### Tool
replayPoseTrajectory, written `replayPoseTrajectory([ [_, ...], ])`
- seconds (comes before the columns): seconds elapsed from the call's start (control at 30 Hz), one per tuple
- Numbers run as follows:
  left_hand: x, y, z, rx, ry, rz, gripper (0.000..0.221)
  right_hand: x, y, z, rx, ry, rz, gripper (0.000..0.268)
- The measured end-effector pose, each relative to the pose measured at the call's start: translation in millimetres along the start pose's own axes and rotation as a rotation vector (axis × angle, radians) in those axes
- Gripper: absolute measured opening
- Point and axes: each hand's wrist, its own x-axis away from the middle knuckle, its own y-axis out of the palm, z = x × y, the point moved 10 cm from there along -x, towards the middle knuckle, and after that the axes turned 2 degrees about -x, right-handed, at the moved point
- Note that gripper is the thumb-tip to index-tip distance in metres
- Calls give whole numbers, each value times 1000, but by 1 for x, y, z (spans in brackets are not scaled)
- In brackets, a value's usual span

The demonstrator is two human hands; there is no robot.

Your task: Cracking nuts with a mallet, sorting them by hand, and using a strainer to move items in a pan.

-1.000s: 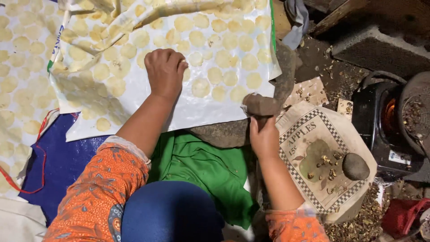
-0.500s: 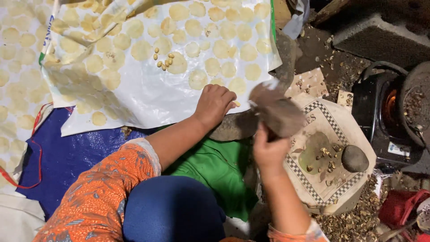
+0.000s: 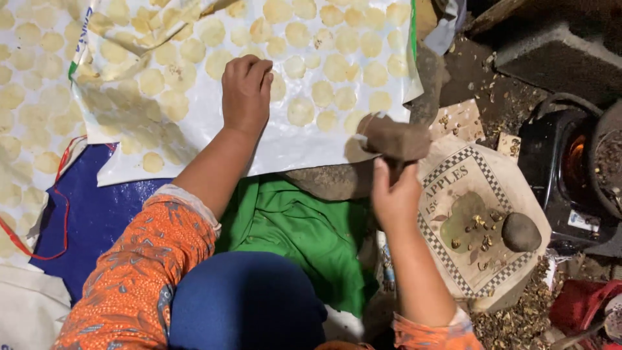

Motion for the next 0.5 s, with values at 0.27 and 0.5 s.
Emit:
replayPoseTrajectory([
  [0.27,5,5,-19,-77,-96,0,15,-29,14,30,164,263,-281,41],
  [0.5,51,25,23,-49,138,-142,10,6,40,33,212,286,-162,44],
])
